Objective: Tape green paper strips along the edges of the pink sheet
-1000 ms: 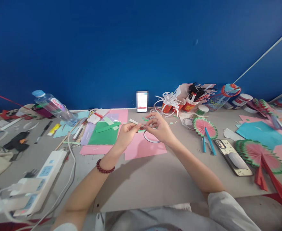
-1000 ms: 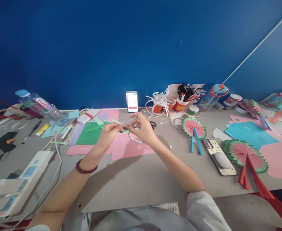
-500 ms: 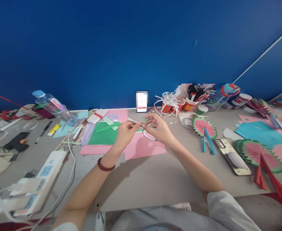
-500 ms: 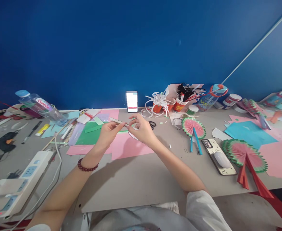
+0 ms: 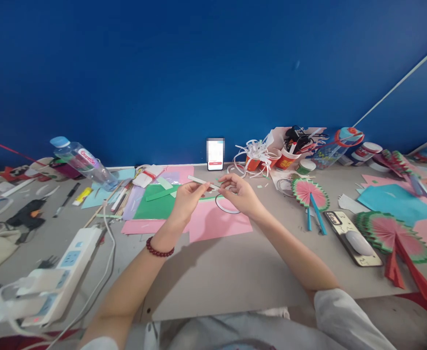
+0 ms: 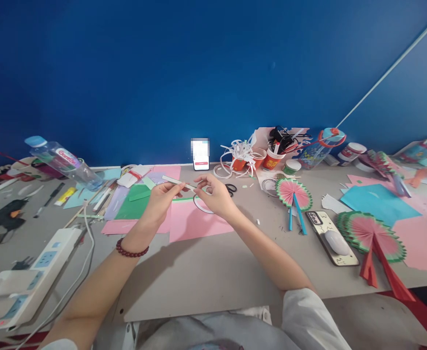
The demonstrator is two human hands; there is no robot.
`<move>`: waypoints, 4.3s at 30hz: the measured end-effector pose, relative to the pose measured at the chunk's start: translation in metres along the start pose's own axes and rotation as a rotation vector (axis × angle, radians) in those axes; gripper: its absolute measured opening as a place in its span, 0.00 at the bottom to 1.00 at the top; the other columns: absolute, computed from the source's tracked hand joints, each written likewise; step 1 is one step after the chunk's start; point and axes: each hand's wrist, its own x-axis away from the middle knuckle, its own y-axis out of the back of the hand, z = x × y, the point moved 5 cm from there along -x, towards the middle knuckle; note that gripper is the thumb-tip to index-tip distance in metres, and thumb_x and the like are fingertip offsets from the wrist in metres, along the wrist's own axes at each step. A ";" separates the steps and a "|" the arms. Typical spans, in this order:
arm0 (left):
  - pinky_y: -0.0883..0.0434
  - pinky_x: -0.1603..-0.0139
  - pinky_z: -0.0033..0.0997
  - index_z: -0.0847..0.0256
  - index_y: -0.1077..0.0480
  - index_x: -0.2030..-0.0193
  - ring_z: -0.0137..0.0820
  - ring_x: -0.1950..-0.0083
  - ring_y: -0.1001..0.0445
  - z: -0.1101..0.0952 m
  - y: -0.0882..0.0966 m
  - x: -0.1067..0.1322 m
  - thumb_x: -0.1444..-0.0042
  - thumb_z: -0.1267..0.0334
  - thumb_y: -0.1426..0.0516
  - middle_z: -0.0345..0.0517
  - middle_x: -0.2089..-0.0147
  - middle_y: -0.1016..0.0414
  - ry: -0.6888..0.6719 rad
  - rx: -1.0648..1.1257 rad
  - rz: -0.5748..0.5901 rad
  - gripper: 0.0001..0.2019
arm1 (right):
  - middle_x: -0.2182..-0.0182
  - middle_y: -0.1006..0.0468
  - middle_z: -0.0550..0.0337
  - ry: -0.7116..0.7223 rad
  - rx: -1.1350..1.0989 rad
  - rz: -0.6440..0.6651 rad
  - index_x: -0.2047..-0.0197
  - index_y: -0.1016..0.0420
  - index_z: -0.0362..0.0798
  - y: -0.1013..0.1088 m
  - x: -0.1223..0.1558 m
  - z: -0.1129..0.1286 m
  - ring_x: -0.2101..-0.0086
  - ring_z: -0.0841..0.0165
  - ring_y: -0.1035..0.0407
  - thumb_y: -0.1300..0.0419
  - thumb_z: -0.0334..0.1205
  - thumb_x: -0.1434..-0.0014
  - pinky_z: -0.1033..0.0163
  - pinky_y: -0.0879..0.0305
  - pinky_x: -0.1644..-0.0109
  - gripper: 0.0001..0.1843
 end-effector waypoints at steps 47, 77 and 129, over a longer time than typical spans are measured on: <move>0.32 0.61 0.30 0.60 0.24 0.75 0.30 0.67 0.28 0.010 -0.006 -0.001 0.58 0.53 0.33 0.43 0.72 0.23 -0.008 0.077 0.012 0.12 | 0.63 0.25 0.57 0.027 -0.001 -0.039 0.58 0.29 0.49 -0.001 0.001 0.002 0.63 0.67 0.30 0.39 0.43 0.45 0.62 0.34 0.63 0.12; 0.32 0.60 0.30 0.60 0.25 0.77 0.32 0.64 0.26 0.004 -0.006 0.003 0.53 0.55 0.36 0.46 0.70 0.22 0.023 0.184 0.021 0.11 | 0.66 0.31 0.62 -0.080 -0.119 0.012 0.57 0.32 0.49 -0.003 0.003 -0.001 0.77 0.77 0.37 0.40 0.41 0.46 0.69 0.43 0.77 0.13; 0.35 0.66 0.30 0.60 0.25 0.78 0.32 0.66 0.28 0.006 -0.005 0.002 0.55 0.52 0.35 0.45 0.72 0.23 -0.019 0.033 -0.054 0.13 | 0.72 0.26 0.60 -0.112 -0.046 0.008 0.65 0.24 0.47 -0.004 0.002 -0.007 0.78 0.75 0.39 0.40 0.45 0.46 0.68 0.47 0.77 0.11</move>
